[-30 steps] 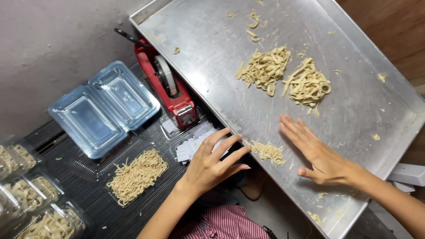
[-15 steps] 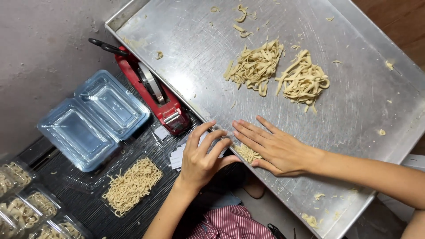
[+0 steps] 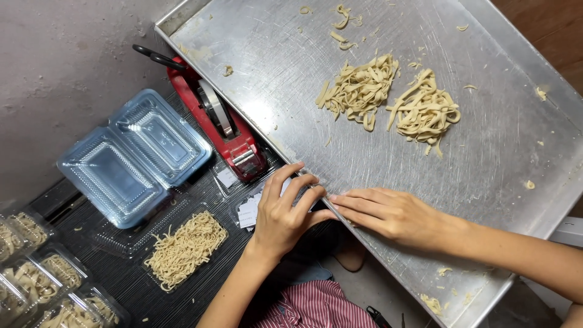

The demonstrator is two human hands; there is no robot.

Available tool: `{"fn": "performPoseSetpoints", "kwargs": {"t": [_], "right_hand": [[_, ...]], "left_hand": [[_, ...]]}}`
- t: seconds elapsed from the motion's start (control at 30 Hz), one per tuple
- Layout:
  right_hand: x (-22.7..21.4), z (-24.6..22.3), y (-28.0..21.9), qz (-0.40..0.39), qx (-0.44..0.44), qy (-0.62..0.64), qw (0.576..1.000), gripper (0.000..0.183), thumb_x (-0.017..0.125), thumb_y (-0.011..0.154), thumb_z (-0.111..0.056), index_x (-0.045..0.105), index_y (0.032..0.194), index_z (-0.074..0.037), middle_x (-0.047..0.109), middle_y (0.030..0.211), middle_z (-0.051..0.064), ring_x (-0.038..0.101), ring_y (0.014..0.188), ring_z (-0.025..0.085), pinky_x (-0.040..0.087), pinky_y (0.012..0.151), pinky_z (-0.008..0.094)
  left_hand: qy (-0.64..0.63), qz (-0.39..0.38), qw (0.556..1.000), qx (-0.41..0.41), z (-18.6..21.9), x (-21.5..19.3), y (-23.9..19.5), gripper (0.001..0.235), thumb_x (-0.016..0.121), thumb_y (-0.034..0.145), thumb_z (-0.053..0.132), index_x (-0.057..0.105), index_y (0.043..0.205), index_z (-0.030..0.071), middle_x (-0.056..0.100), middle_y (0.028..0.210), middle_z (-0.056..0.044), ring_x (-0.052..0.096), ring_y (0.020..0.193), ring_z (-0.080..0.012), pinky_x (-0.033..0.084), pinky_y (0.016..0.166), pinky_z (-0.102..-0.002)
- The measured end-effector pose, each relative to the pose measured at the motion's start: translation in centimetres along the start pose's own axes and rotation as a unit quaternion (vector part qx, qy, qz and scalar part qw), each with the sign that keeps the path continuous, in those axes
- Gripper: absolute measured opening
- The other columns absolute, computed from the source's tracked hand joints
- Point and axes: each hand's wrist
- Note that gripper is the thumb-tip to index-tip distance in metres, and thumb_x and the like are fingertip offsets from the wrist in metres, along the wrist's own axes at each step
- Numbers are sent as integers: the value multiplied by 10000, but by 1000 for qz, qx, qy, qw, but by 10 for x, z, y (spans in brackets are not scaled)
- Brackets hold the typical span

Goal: The person packs dried noodles by hand into clear plastic containers, arranging them neatly. They then place a small paper label on top of the noodles in each container.

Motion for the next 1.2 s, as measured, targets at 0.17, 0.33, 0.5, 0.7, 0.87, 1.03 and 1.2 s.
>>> {"fn": "performPoseSetpoints", "kwargs": {"t": [0.17, 0.33, 0.5, 0.7, 0.87, 1.03, 1.2], "right_hand": [[3, -6, -11, -2, -12, -19, 1000, 241, 374, 918, -65, 587, 991, 20, 596, 972, 150, 601, 888, 267, 508, 724, 321], [5, -3, -10, 6, 22, 1, 1000, 219, 404, 897, -39, 598, 981, 19, 608, 960, 143, 614, 833, 263, 522, 678, 318], [-16, 7, 0, 28, 278, 229, 932, 137, 583, 776, -51, 661, 884, -22, 692, 828, 103, 671, 722, 239, 536, 640, 337], [-48, 14, 17, 50, 344, 260, 901, 131, 591, 778, -44, 672, 881, -30, 699, 834, 104, 650, 722, 193, 528, 661, 319], [-65, -2, 40, 79, 329, 248, 908, 131, 588, 799, -38, 664, 904, -24, 673, 850, 106, 635, 749, 177, 529, 678, 281], [-68, -19, 64, 67, 272, 219, 935, 123, 577, 806, -48, 662, 894, -38, 675, 851, 97, 645, 712, 186, 525, 652, 290], [-51, -33, 90, 39, 183, 202, 961, 85, 581, 812, -74, 637, 870, -47, 673, 852, 77, 656, 717, 238, 518, 642, 320]], "left_hand": [[10, -12, 1000, -5, 0, 0, -3, 336, 576, 744, 467, 603, 808, 138, 589, 861, -28, 552, 1002, -286, 441, 897, -426], [15, -46, 999, -11, 6, -12, 1, 347, 642, 698, 428, 592, 856, 122, 575, 907, -50, 527, 1039, -309, 420, 919, -446], [-213, -181, 957, -82, 20, -42, 20, 323, 606, 752, 76, 554, 1066, 132, 489, 1148, -82, 390, 1170, -359, 322, 991, -507], [-547, -19, 776, -313, 38, -29, 37, 411, 444, 900, 169, 381, 1273, 7, 425, 1271, -192, 367, 1231, -306, 280, 1034, -457], [-749, 4, 463, -474, 45, 10, 46, 522, 287, 939, 274, 280, 1313, -91, 311, 1304, -281, 328, 1241, -344, 241, 1037, -402], [-796, 4, 305, -523, 41, 47, 22, 500, 327, 947, 340, 423, 1213, -72, 467, 1171, -224, 503, 1085, -288, 356, 996, -401], [-797, 62, 299, -521, 26, 18, -1, 466, 352, 932, 319, 452, 1158, -77, 499, 1118, -218, 528, 1048, -290, 368, 990, -452]]}}
Point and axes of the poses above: each hand's wrist, its own y-axis towards the middle knuckle, its own x-axis out of the palm, z = x × y
